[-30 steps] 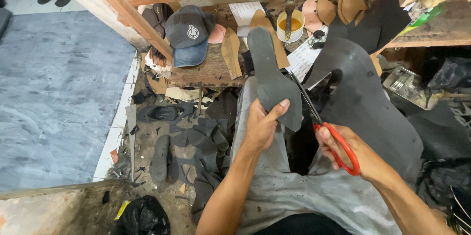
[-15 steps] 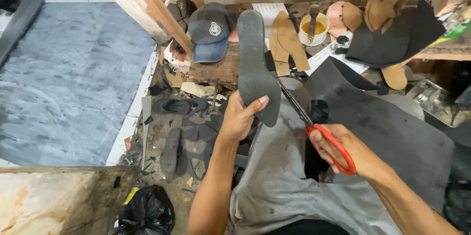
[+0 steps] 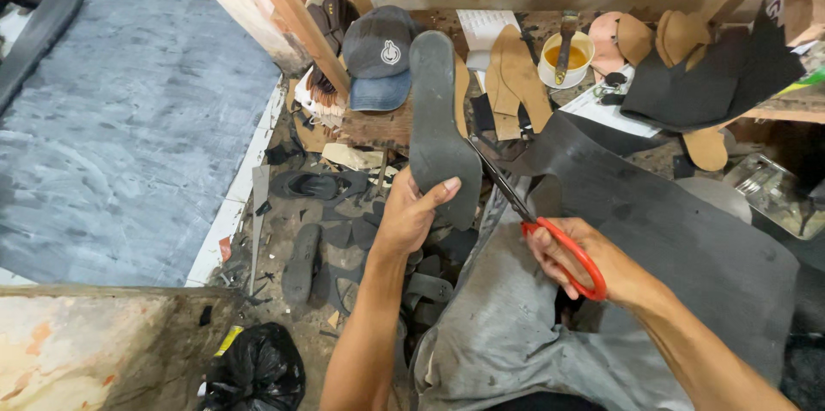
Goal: The person sits on the floor and uses red-handled scissors to cut black rubber shoe insoles from a larger sheet. They repeatedly place a template on the sheet, cut around it, and set the finished insoles on a nearby wooden shelf.
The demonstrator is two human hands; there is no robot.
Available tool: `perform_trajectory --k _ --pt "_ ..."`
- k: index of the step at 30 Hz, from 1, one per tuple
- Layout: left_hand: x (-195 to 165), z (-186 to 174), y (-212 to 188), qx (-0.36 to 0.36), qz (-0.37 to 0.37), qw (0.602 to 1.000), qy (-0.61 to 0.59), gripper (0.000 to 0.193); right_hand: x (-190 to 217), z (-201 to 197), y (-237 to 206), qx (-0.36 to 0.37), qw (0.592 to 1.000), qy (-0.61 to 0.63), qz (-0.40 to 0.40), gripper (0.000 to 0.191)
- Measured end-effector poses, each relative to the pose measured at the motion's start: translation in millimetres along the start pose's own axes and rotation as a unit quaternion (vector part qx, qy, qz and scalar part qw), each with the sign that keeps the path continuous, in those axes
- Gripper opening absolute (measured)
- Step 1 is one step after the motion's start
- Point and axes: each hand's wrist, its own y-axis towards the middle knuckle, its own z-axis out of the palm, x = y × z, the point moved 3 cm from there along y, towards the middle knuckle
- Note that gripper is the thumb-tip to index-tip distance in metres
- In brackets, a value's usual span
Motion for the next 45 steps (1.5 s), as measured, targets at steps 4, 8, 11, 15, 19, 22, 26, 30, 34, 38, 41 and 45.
perform_trajectory --k 4,8,11,15,19,22,26,30,34,38,41,45 --pt "7 8 0 -0.022 -0.015 0.992 -0.124 0.036 -18 -3 5 0.109 0.972 0.203 -0.053 0.074" --pt "17 37 -10 0.114 -0.016 0.966 -0.229 0.030 -30 -3 20 0.363 0.729 0.575 -0.076 0.088" --pt "26 48 -16 0.109 -0.027 0.962 -0.248 0.033 -35 5 30 0.414 0.634 0.644 -0.105 0.091" --pt "39 45 -22 0.075 -0.050 0.968 -0.236 0.032 -29 29 21 0.479 0.589 0.644 -0.094 0.092" --pt "53 25 -22 0.038 -0.021 0.971 -0.233 0.025 -13 27 -5 0.465 0.666 0.578 -0.080 0.093" --pt "53 -3 -16 -0.083 0.003 0.994 -0.067 0.021 -9 13 -13 0.264 0.958 0.099 -0.056 0.089" --pt "28 -42 -23 -0.120 0.057 0.990 -0.038 0.022 10 -7 -13 0.269 0.962 -0.013 0.044 0.050" --pt "18 -79 -24 -0.190 0.040 0.979 0.059 0.035 28 -21 -9 0.103 0.932 -0.261 -0.228 0.039" --pt "43 -108 28 -0.161 0.014 0.963 0.214 0.048 9 -24 0 -0.082 0.864 -0.349 -0.354 0.044" --pt "75 -118 114 -0.136 0.083 0.922 0.352 0.051 -41 -29 23 -0.145 0.955 -0.167 -0.197 0.033" --pt "71 -116 154 -0.164 0.130 0.863 0.461 0.065 -72 -38 29 -0.139 0.974 0.032 -0.174 0.035" --pt "56 -69 125 -0.265 0.167 0.810 0.495 0.049 -91 -59 23 -0.129 0.954 0.110 -0.249 0.055"
